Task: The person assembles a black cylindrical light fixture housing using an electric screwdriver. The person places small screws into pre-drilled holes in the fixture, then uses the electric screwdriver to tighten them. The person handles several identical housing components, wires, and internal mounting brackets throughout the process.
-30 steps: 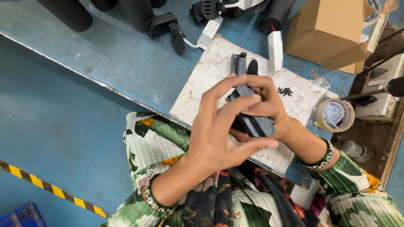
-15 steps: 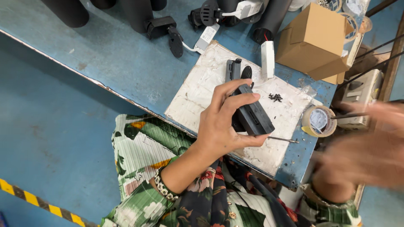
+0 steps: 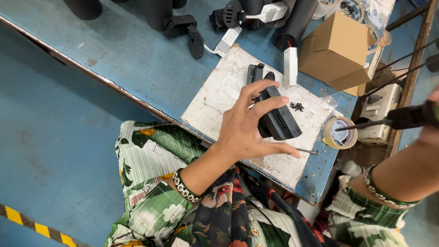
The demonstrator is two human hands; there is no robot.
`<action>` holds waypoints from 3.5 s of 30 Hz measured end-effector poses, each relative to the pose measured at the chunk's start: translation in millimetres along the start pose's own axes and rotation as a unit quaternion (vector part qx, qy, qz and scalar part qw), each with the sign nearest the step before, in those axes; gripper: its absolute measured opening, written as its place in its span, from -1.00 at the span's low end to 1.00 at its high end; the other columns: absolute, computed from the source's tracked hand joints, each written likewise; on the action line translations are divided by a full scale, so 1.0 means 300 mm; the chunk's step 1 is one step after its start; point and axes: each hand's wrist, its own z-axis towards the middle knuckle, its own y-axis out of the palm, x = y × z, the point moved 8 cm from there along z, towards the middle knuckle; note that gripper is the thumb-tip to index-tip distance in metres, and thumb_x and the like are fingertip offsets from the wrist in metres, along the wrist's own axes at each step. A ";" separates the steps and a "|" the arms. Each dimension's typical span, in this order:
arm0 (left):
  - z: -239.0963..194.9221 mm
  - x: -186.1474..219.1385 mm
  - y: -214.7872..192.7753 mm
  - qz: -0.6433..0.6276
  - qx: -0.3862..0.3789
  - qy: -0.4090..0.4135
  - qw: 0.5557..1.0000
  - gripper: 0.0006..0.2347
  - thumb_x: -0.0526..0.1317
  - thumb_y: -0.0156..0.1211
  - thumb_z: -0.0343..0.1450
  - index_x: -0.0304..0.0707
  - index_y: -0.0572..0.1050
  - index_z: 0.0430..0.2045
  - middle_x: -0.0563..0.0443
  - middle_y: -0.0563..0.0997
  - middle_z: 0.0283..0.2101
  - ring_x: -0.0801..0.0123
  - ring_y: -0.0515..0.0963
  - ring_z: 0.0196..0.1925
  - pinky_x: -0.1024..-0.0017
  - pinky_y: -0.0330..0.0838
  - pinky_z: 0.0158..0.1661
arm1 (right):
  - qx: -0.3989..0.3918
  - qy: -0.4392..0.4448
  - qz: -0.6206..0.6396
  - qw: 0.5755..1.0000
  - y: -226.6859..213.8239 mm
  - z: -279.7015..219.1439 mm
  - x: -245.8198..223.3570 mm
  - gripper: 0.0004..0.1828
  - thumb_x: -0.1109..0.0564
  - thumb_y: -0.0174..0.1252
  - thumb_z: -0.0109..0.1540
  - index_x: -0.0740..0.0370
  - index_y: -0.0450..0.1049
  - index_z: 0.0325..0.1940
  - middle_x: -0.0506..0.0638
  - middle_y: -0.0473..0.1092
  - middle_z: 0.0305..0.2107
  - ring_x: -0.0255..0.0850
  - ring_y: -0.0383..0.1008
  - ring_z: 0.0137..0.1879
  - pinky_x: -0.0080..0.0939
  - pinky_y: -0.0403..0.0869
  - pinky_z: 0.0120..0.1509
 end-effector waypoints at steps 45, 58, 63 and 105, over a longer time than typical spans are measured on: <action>-0.002 -0.040 0.037 -0.056 0.040 -0.010 0.998 -0.36 -0.01 0.62 0.21 0.15 0.36 0.15 -0.01 0.37 0.23 0.21 0.59 0.19 0.38 0.61 0.13 | -0.110 0.013 -0.006 0.994 0.195 0.148 0.074 -0.67 -0.20 0.21 0.24 0.03 0.36 -0.36 -0.24 0.34 -0.34 -0.40 0.47 -0.33 -0.28 0.55 -0.25; -0.005 -0.037 0.027 -0.035 0.043 -0.018 0.998 -0.38 0.04 0.61 0.20 0.13 0.40 0.12 0.00 0.37 0.24 0.23 0.61 0.17 0.39 0.63 0.09 | -0.061 0.094 -0.100 0.989 0.223 0.150 0.090 -0.74 0.10 -0.29 0.37 0.04 0.24 -0.37 -0.17 0.26 -0.45 -0.36 0.37 -0.44 -0.23 0.50 -0.29; -0.008 -0.037 0.027 -0.036 0.044 -0.018 0.998 -0.38 0.05 0.61 0.19 0.14 0.40 0.12 -0.01 0.37 0.24 0.20 0.61 0.18 0.38 0.63 0.07 | -0.104 0.043 -0.047 0.993 0.213 0.158 0.102 -0.79 0.06 -0.09 0.35 0.06 0.30 -0.37 -0.21 0.29 -0.44 -0.39 0.40 -0.45 -0.28 0.50 -0.33; -0.036 -0.200 0.017 -0.195 -0.099 -0.200 0.955 -0.02 -0.14 0.65 0.16 -0.14 -0.02 0.41 -0.12 0.45 0.26 0.17 0.54 0.29 0.21 0.45 0.31 | 0.213 0.043 -0.064 0.974 -0.079 -0.050 -0.009 -0.83 0.43 0.07 0.42 0.38 0.20 -0.08 0.16 0.24 -0.53 -0.14 0.25 -0.58 -0.09 0.36 -0.40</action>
